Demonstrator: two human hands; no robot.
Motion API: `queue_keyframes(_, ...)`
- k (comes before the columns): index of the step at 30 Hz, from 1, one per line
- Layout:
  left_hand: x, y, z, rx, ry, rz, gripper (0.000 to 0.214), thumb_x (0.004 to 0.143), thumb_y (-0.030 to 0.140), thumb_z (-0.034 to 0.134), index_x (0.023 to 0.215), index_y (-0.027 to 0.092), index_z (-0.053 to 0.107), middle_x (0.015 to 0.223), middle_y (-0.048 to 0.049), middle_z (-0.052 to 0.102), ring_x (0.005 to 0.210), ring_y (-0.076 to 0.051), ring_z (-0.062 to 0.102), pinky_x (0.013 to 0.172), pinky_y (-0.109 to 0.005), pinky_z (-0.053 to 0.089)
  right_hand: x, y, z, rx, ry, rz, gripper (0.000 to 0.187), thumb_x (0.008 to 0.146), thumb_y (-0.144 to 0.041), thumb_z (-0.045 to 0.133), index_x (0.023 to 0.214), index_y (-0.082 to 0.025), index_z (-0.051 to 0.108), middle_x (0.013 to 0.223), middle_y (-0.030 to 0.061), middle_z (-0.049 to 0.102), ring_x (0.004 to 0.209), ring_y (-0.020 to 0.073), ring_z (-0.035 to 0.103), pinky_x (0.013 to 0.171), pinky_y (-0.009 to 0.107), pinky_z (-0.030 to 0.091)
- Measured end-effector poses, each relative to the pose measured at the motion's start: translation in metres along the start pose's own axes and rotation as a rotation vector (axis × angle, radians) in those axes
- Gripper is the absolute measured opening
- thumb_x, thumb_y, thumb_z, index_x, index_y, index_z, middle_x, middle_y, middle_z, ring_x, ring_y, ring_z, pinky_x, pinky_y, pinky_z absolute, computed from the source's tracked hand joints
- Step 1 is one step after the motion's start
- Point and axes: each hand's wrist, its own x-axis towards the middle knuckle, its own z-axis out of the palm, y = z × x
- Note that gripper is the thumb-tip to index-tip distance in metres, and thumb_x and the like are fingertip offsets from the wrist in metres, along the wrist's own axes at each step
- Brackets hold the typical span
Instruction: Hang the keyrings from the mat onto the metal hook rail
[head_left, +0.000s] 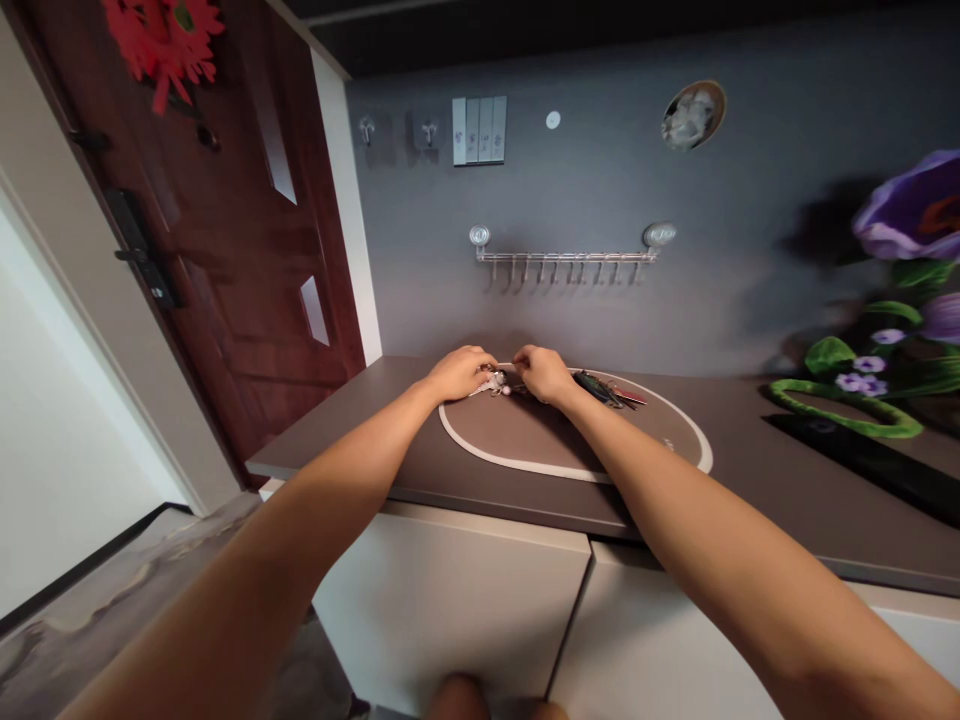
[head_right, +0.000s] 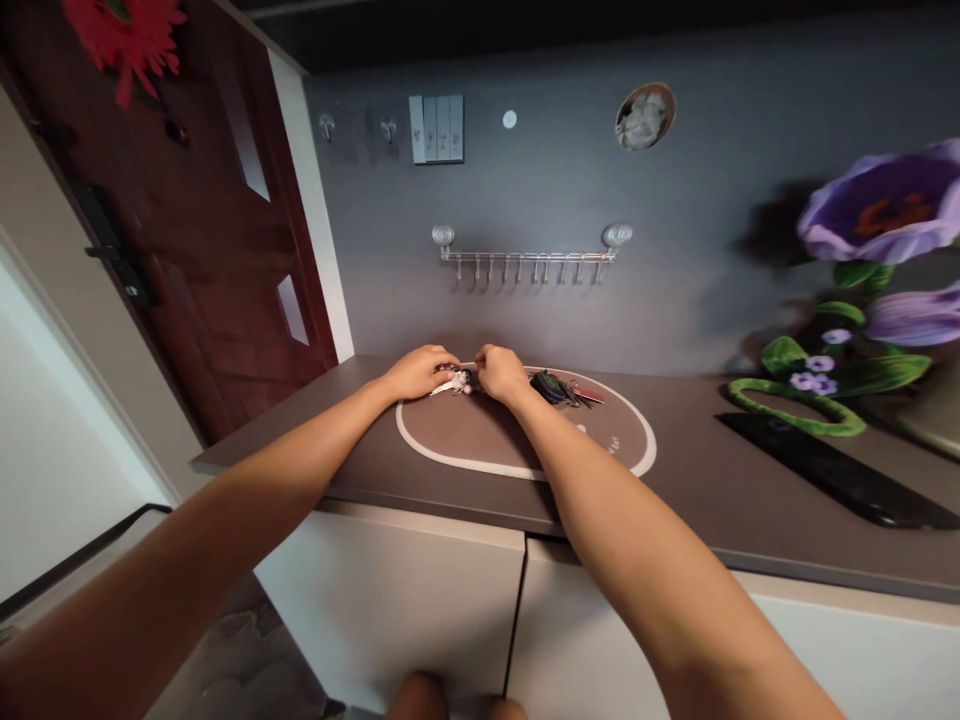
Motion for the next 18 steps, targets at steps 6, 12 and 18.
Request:
queue_keyframes(6,-0.0001,-0.0028,-0.0001,0.035,-0.028,-0.034,0.018,0.075,0.025,0.050,0.085,0.020,0.064,0.085,-0.0056,0.061,0.082,-0.019,0.054,0.075,-0.027,0.040,-0.0006,-0.0003,0.0004,-0.018,-0.017,-0.001,0.022,0.076,-0.015,0.047,0.090,-0.017,0.064,0.091,0.0097,0.065,0.083,0.0180,0.058,0.073,0.025,0.039)
queue_keyframes(12,0.0004,-0.0037,-0.0041,0.050,0.020,-0.029,0.022,0.080,0.025,0.043,0.081,0.020,0.064,0.085,-0.0055,0.058,0.082,-0.017,0.053,0.078,-0.027,0.039,-0.0026,-0.0042,-0.0008,-0.023,-0.031,0.003,0.021,0.075,-0.015,0.049,0.089,-0.017,0.064,0.091,0.0101,0.065,0.083,0.0183,0.058,0.072,0.025,0.039)
queue_keyframes(18,0.0010,-0.0037,-0.0074,0.108,0.101,-0.042,0.026,0.083,0.024,0.038,0.082,0.020,0.064,0.086,-0.0058,0.056,0.082,-0.016,0.051,0.077,-0.027,0.038,-0.0040,-0.0058,-0.0013,0.006,-0.042,-0.003,0.018,0.074,-0.016,0.050,0.087,-0.017,0.063,0.090,0.0112,0.065,0.082,0.0199,0.058,0.071,0.026,0.039)
